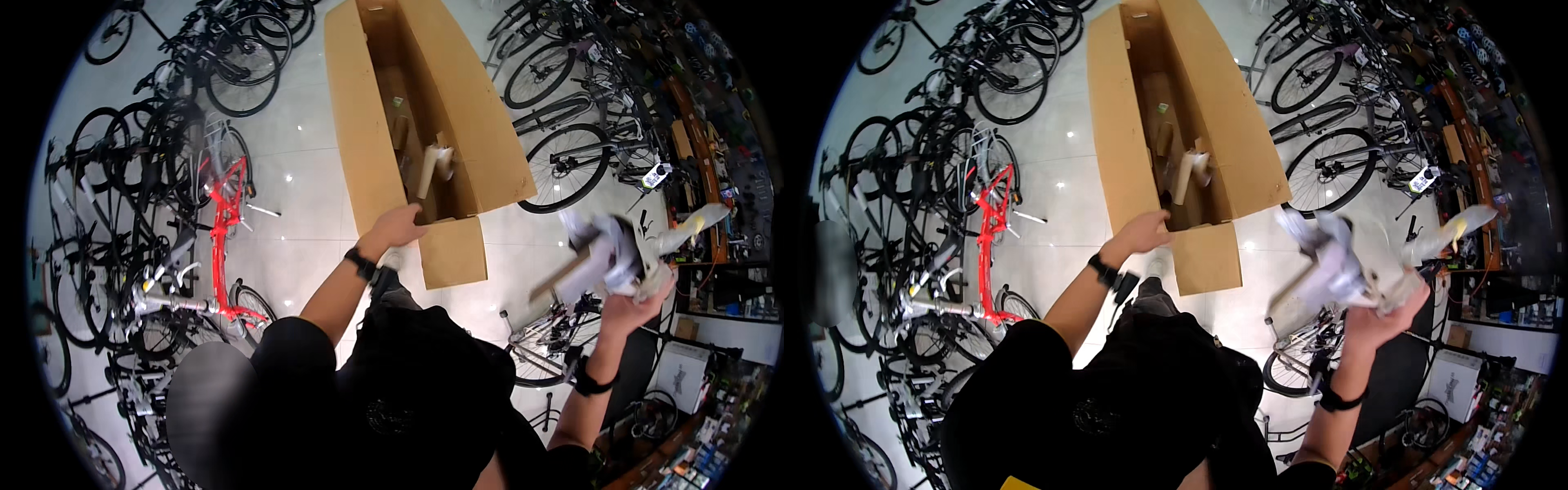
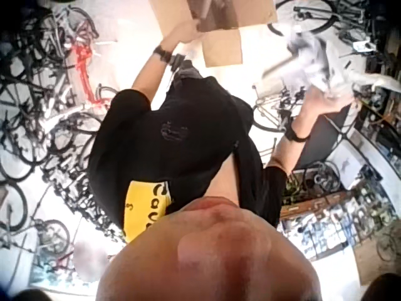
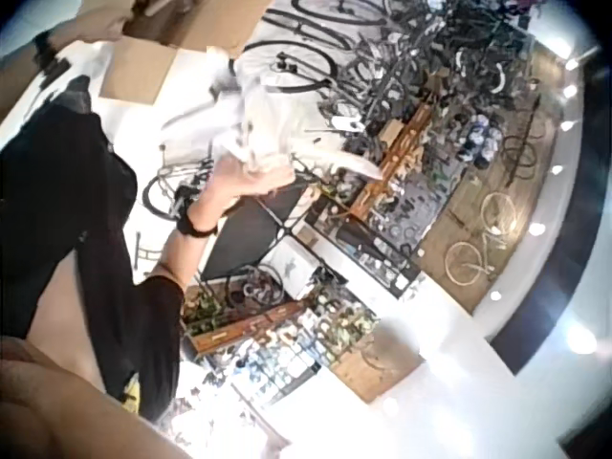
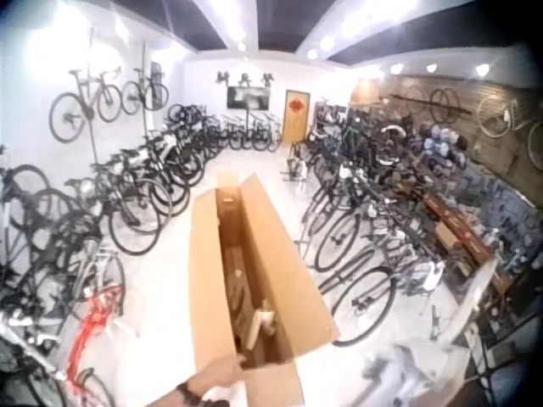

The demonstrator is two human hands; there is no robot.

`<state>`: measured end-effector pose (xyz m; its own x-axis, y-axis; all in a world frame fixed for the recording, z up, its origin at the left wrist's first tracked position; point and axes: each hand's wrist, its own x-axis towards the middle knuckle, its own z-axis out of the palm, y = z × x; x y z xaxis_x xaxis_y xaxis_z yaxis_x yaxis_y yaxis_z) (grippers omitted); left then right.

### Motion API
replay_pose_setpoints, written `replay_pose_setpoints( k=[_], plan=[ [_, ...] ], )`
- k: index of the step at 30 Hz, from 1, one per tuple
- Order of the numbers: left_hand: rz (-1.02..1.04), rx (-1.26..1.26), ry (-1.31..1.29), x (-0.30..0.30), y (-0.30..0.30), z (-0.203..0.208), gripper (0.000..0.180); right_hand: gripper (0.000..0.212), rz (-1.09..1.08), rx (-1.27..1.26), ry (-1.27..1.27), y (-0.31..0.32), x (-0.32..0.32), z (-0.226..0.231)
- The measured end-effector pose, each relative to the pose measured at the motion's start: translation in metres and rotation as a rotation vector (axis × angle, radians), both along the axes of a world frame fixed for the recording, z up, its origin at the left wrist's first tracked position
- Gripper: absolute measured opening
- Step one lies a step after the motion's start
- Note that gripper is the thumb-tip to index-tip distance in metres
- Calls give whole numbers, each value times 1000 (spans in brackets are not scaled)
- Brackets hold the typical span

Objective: The person assembles a bicycle in a workshop, using a screwdriver to remove protective packaging and securing components. They handle the bicycle frame, wheels, and cardboard packaging, moving between the workbench and the floor to position parts.

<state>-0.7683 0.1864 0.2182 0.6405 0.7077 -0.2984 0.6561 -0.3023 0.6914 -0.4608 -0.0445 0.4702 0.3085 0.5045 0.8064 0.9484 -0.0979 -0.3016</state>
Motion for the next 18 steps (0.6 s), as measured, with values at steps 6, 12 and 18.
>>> replay_pose_setpoints(
  k=[6, 12, 18],
  plan=[
    [303, -411, -398, -82, 8, -24, 27, 71, -184, -103, -177, 207, -34, -79],
    [322, -364, -400, -115, 57, -6, 26, 84, 76, -1082, 157, 313, -142, -214],
    [152, -269, -387, -118, 65, -11, 27, 29, 767, -1239, 278, 260, -180, -258]
  ],
)
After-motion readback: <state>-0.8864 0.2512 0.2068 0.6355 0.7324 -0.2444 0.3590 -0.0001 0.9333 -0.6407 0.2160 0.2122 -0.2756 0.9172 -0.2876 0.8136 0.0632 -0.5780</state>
